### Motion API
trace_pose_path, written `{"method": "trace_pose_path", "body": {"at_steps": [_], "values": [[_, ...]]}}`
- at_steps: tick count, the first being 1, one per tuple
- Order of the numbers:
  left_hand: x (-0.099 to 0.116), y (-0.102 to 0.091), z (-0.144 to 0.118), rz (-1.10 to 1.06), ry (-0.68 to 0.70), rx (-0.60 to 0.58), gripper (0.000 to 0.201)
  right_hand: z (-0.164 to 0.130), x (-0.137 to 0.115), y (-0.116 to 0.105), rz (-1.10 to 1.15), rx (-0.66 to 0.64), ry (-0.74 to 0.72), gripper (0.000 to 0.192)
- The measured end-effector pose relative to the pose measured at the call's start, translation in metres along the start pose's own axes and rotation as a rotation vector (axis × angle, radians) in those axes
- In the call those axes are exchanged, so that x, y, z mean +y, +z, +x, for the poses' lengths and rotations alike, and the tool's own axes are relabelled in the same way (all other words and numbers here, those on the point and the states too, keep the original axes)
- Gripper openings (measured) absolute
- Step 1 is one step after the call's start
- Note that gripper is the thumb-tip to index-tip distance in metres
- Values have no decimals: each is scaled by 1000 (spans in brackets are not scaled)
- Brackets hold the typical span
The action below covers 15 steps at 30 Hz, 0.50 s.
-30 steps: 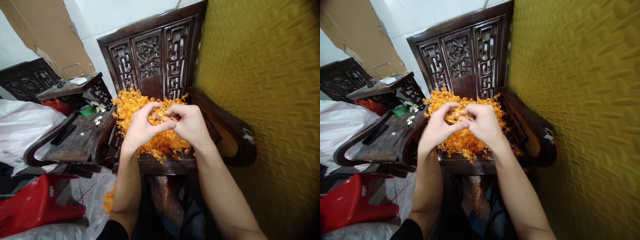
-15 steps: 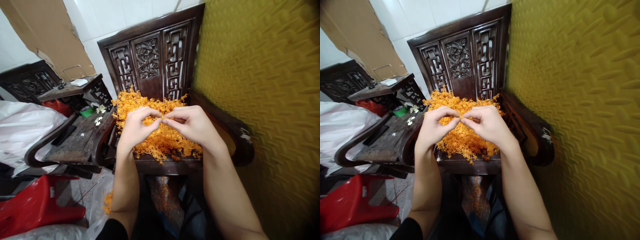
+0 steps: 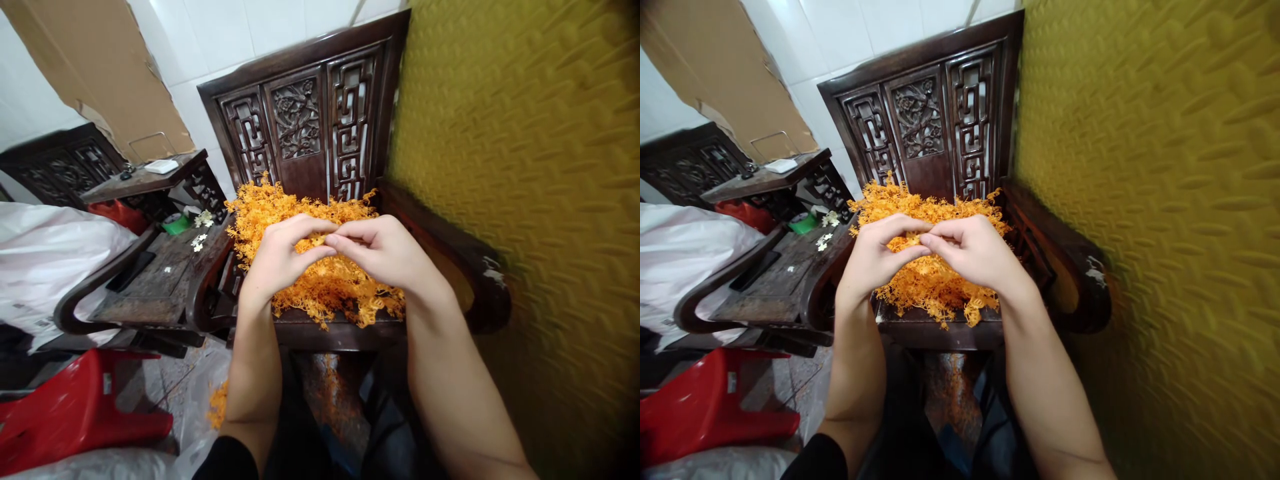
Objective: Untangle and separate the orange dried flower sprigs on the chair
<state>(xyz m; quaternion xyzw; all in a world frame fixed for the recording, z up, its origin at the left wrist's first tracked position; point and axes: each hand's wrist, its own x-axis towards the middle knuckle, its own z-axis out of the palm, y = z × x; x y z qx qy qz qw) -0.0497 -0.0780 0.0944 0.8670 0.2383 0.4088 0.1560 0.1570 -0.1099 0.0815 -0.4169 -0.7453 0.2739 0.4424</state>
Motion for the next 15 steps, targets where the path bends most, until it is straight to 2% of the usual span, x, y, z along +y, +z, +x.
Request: {"method": "trace_pose_path", "body": {"at_steps": [3, 9, 15], "values": [[-1, -4, -2, -28, -22, -14, 16, 0, 2, -1, 10, -63, 16, 43], [-1, -8, -5, -46, -93, -5, 16, -1, 3, -8, 43, -198, 29, 50], [0, 0, -8, -298, -363, 23, 21, -2, 1, -6, -24, -267, 59, 32]]}}
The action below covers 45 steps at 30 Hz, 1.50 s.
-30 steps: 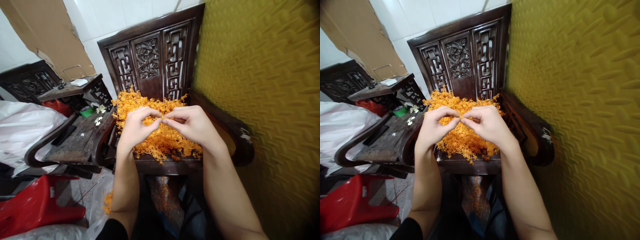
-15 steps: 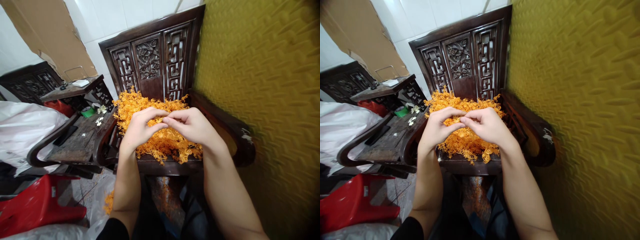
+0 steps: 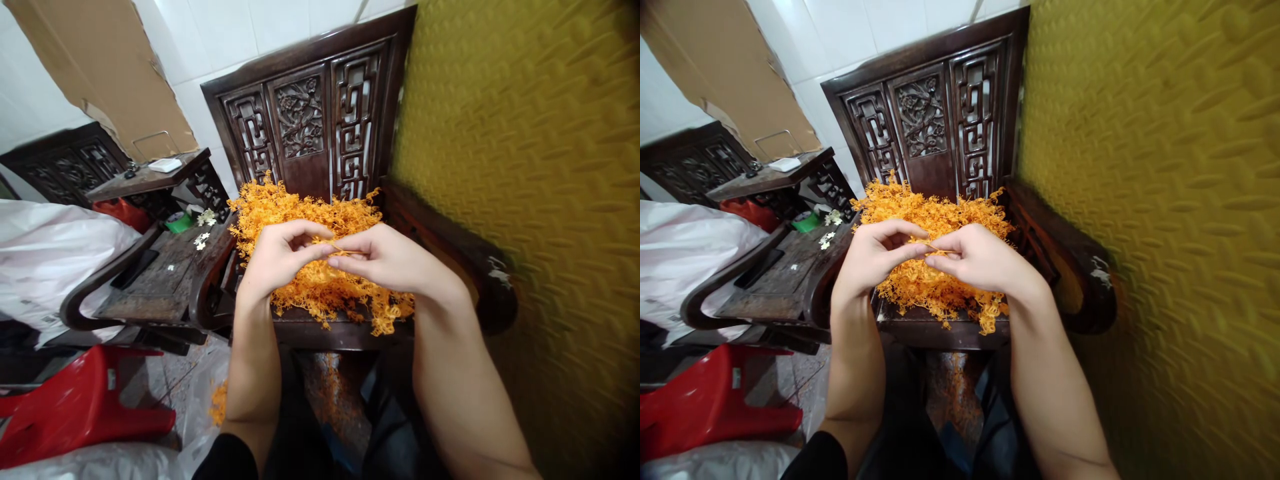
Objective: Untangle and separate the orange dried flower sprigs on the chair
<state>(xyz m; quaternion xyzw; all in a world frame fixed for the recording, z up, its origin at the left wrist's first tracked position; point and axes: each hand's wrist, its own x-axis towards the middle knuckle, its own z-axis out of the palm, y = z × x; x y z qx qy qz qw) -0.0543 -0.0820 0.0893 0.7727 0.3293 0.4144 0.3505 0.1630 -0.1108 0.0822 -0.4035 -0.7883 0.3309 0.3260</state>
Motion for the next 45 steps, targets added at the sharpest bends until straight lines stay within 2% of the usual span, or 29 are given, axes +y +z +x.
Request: {"method": "trace_pose_path", "body": {"at_steps": [3, 8, 13, 16, 22, 27, 32, 37, 42, 44, 45], "values": [[2, 3, 0, -85, -43, 2, 21, 2, 0, 4, -32, 15, 14, 36], [3, 1, 2, -137, -23, 0, 19, 4, -4, 8, -21, 14, 0, 45], [-3, -2, 4, -244, -52, -37, 24, 4, -11, 8, 118, -33, -39, 46], [-10, -6, 5, -331, -102, -53, 29, 4, -13, 9, 191, -85, -74, 43], [-19, -16, 7, -361, -128, 11, 27, 10, -7, 14, 310, -208, -57, 47], [-19, -16, 6, -373, -136, 5, 27, 15, -6, 18, 357, -86, -53, 56], [-17, -13, 5, -321, -132, -7, 27, 13, -7, 18, 244, 89, -30, 52], [-16, -4, 10, -446, -134, 64, 25, 12, -9, 17, 182, 61, -88, 46], [-16, 8, 17, -557, -124, 144, 22, 16, -8, 15, 167, 114, -77, 48], [-22, 6, 22, -561, -112, 173, 20, 14, -8, 13, 174, 101, -56, 50], [-27, 2, 24, -559, -102, 234, 19, 12, -8, 11, 191, 79, -51, 51]]}}
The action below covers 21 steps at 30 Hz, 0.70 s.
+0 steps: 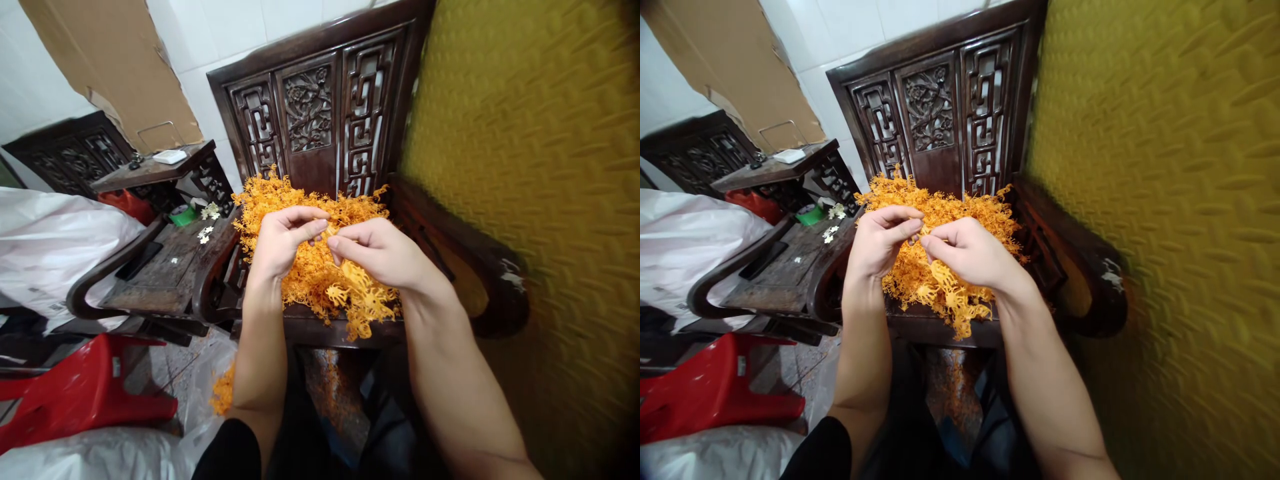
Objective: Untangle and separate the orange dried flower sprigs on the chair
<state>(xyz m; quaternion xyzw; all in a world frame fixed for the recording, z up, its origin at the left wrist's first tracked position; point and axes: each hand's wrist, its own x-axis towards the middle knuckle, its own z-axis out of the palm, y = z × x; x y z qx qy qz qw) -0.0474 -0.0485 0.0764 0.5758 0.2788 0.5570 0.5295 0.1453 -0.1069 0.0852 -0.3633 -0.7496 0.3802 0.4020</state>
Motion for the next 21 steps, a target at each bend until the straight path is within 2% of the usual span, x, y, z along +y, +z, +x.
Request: {"method": "trace_pose_path", "body": {"at_steps": [3, 4, 5, 7, 9, 11, 14, 21], "values": [[-2, -20, 9, -82, 112, 322, 13, -9, -1, -9, 62, -12, -5, 51], [0, -25, 10, -138, 129, 396, 13, -12, 0, -13, 73, 22, -19, 50], [3, -27, 9, -183, 129, 400, 13, -14, 0, -15, 75, 76, -35, 49], [10, -24, 1, -229, 113, 265, 15, -15, 3, -17, 69, 193, -65, 47], [17, -12, -8, -238, 79, 108, 18, -12, 5, -14, 67, 282, -76, 44], [21, 0, -15, -245, 39, 21, 21, -9, 5, -9, 87, 337, -62, 42], [23, 7, -16, -277, -2, -4, 25, -6, 4, -3, 143, 370, -50, 40], [20, 2, -11, -284, -36, 8, 29, -5, 8, -2, 110, 444, -95, 33]]}}
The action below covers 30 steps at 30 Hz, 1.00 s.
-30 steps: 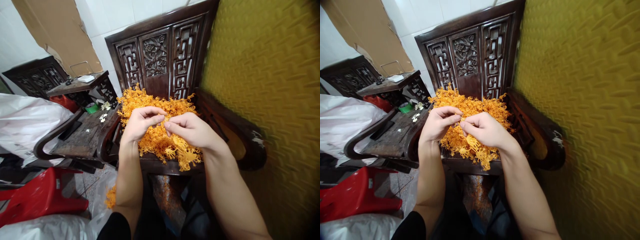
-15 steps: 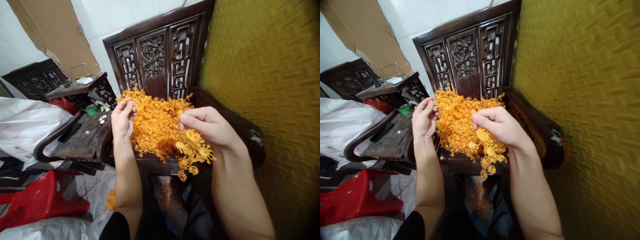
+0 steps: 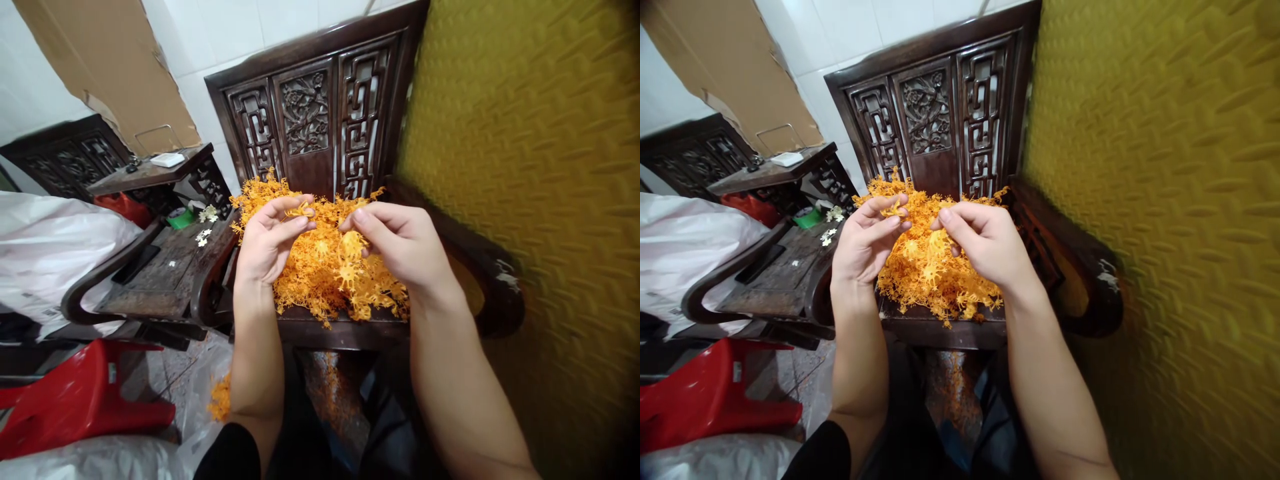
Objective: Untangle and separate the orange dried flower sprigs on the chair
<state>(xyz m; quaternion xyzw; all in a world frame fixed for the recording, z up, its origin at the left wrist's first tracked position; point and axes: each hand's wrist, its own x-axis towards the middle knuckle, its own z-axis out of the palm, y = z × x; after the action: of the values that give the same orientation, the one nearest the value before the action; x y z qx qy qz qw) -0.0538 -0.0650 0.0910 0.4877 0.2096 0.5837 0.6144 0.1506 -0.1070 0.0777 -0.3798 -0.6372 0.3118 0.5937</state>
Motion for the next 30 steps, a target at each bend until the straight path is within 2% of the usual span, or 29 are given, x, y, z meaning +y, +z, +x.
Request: {"method": "trace_pose_path", "body": {"at_steps": [5, 13, 18, 22, 25, 30], "values": [[0, 8, -1, -47, -25, 45, 27, 0, -2, 0, -22, -1, -34, 30], [2, 14, -1, -93, -41, 64, 22, -1, -4, 5, -179, -32, -134, 28], [6, 13, -1, -254, -68, 82, 22, 0, -6, 7, -175, -3, -70, 28], [7, 5, 1, -366, -116, 30, 17, 1, -7, 8, -183, 16, 12, 32], [7, 4, 1, -277, -111, -2, 17, 1, -7, 9, -184, 18, 32, 34], [7, 17, -6, -76, -61, -22, 33, -1, -9, 10, -190, 11, 4, 34]]}}
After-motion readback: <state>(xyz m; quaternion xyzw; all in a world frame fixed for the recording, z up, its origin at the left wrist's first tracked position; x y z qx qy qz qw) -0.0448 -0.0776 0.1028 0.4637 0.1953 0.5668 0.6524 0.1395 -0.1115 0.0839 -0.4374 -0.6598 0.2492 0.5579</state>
